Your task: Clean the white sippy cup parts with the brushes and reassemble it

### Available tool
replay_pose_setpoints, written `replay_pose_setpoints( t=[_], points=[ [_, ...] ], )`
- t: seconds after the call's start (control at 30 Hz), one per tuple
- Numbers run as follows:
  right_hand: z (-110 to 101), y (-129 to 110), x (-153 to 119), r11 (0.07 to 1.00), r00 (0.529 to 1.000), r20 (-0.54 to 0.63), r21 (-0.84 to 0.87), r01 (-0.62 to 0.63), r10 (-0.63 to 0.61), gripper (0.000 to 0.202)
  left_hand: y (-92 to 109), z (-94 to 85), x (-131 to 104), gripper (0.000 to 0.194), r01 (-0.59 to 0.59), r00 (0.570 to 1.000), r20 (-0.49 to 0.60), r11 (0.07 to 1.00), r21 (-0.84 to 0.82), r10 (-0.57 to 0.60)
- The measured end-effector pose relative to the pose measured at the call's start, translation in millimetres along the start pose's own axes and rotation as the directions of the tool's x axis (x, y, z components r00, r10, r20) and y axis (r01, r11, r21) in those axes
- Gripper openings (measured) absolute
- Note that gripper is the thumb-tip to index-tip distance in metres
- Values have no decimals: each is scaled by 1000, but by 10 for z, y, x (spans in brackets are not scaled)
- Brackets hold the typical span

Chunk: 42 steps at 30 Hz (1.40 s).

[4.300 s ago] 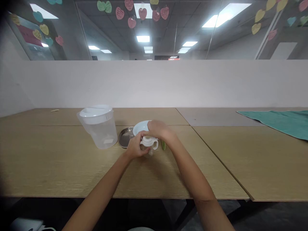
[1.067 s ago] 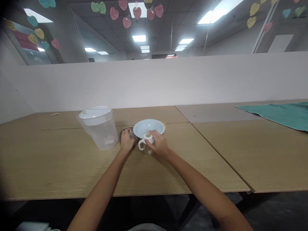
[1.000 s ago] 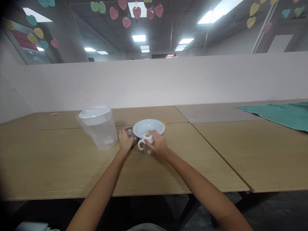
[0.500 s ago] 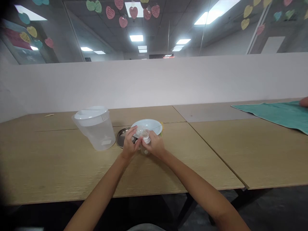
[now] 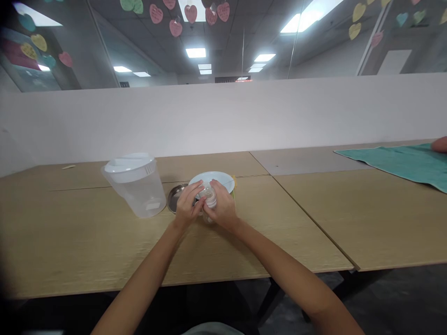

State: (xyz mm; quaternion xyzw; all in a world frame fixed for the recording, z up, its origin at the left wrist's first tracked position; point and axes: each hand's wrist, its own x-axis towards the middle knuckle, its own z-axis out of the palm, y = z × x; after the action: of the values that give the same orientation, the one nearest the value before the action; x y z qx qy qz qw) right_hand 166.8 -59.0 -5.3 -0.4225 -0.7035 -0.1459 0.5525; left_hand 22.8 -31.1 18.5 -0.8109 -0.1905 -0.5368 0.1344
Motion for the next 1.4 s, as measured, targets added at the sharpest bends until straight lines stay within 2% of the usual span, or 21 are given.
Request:
replay_pose_setpoints(
  t=[0.17,0.33,0.4,0.67,1.17,1.4],
  points=[
    [-1,-2,-22,996,998,48,73,-48,44,61,32,33,-1,30,-2,1000,5,999,-52,3],
    [12,54,-39,991,993,31,82,107,-109,59,77,41,-9,33,24,998,62,996,-81,-19],
    [21,77,-38,989,991,16,75,130,-132,59,84,46,-16,34,30,998,66,995,-92,-24],
    [47,112,-46,989,991,-4,60,137,-137,59,72,92,-45,48,-5,999,48,990,-143,12],
    [52,108,-46,990,992,22,75,119,-121,59,80,103,-63,48,18,999,49,992,-127,-12],
    [72,69,-46,986,993,-22,116,120,-118,57,142,162,-92,49,78,997,28,992,-97,-76]
  ],
)
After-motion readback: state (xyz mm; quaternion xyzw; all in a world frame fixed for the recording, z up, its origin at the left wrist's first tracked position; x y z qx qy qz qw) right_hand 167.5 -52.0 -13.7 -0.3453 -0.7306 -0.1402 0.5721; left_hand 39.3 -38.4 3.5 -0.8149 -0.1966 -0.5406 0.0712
